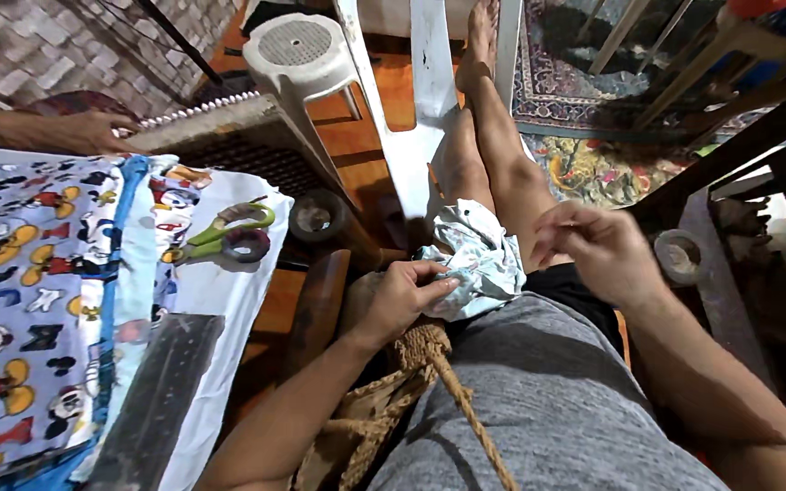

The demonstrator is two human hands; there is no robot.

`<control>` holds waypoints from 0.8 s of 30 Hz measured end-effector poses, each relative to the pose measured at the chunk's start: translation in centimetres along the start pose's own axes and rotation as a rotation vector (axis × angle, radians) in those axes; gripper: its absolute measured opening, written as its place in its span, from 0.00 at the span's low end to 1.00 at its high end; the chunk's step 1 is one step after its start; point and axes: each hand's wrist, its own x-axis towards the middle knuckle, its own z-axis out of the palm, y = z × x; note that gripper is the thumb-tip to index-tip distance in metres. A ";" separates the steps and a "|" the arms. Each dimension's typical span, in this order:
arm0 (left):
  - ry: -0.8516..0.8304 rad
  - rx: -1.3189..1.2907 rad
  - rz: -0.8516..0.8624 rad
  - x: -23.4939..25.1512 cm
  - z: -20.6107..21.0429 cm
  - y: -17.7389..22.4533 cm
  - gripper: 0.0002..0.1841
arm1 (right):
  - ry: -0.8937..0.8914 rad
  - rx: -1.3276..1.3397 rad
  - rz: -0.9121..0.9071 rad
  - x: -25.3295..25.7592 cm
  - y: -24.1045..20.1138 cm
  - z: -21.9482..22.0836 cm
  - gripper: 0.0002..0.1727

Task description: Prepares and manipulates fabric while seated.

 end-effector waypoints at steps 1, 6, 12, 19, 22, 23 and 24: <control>-0.003 0.023 0.014 0.0 0.0 0.0 0.03 | -0.073 -0.026 -0.031 -0.4 -0.1 1.2 0.07; -0.010 0.048 0.045 -0.2 0.0 0.1 0.03 | -0.217 -0.291 -0.115 -1.1 -0.4 4.4 0.10; -0.019 0.054 0.049 -0.3 0.1 0.3 0.04 | -0.257 -0.384 -0.113 -1.1 -0.6 5.0 0.11; -0.030 0.130 0.099 -0.4 0.0 0.2 0.04 | -0.280 -0.396 -0.079 -0.9 -0.5 5.2 0.12; -0.025 0.148 0.110 -0.4 0.1 0.2 0.04 | -0.281 -0.401 -0.071 -0.9 -0.5 5.2 0.12; -0.021 0.154 0.114 -0.5 0.1 0.2 0.04 | -0.279 -0.403 -0.068 -0.9 -0.5 5.3 0.12; -0.014 0.165 0.121 -0.5 0.2 0.2 0.04 | -0.277 -0.404 -0.064 -0.9 -0.6 5.3 0.12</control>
